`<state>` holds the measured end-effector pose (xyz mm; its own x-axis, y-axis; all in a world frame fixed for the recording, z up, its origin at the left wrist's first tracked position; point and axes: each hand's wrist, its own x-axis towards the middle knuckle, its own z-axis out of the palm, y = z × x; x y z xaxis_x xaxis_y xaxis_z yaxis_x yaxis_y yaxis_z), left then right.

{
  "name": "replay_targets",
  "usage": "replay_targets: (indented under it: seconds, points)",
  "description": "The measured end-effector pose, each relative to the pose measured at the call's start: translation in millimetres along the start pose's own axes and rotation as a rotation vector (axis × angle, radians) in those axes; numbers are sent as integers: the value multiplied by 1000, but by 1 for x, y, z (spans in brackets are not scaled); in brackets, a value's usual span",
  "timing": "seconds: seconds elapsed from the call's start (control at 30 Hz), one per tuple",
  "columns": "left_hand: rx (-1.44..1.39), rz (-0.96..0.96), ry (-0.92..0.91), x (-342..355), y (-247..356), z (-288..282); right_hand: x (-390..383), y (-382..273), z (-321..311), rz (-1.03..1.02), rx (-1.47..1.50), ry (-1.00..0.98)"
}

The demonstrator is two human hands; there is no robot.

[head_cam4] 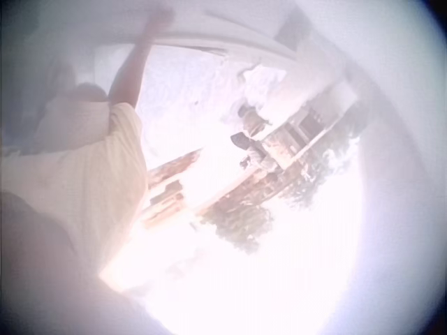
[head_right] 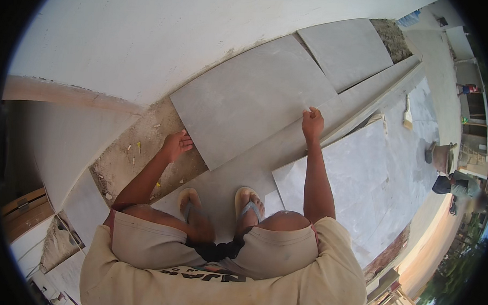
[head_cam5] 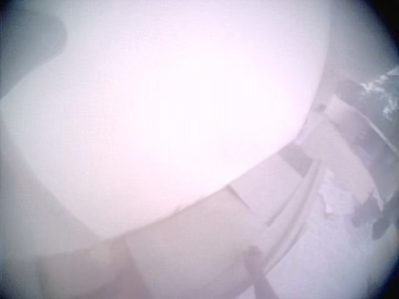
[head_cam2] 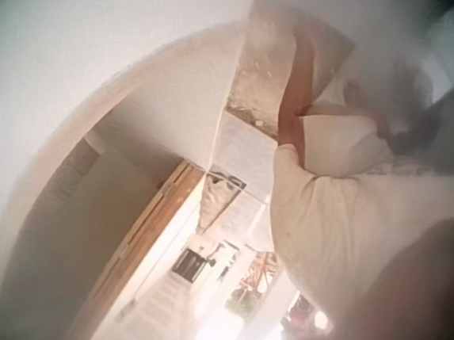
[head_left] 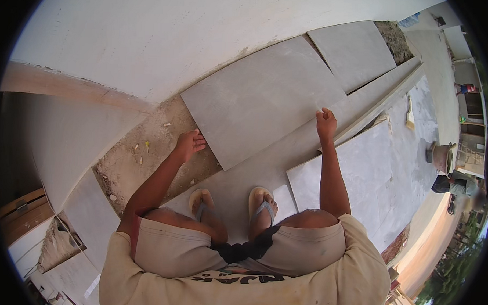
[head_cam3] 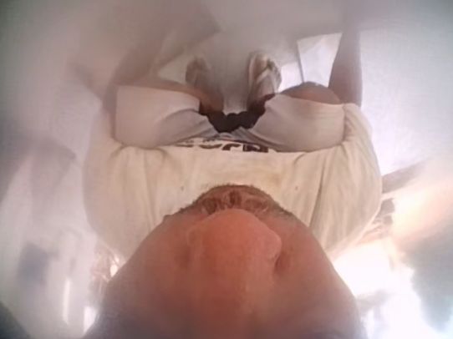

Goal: The person picks up large rectangular tiles from a pile and places them onto a concrete floor surface. They repeatedly position the tiles to fit together, adjusting their alignment by hand to create a continuous tiled area.

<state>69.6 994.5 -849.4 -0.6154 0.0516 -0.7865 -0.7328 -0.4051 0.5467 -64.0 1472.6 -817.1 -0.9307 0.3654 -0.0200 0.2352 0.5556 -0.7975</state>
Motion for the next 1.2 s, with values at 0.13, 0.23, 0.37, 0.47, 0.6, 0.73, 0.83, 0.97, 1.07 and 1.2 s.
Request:
replay_targets:
  seconds: [0.13,0.23,0.37,0.47,0.6,0.73,0.83,0.97,1.07,1.2]
  points:
    - [3,1,13,-1,1,6,-6,-2,1,18,23,-45]
    - [4,0,20,-4,-1,2,-11,-8,4,49,45,-67]
    - [26,-1,50,-2,5,23,-2,11,-9,90,63,-10]
    - [-10,8,59,4,5,1,-16,-6,7,252,99,-70]
    - [1,30,44,15,12,6,-29,2,8,347,116,-90]
    - [13,27,32,18,10,12,-46,-3,15,448,245,-119]
    - [17,15,41,13,6,20,-51,-11,15,453,232,-142]
    - [-3,-8,38,13,1,20,-53,-21,16,459,248,-135]
    - [-2,-13,-16,16,1,19,-51,-14,15,487,374,-132]
    - [5,-28,15,13,2,23,-48,-10,19,489,343,-129]
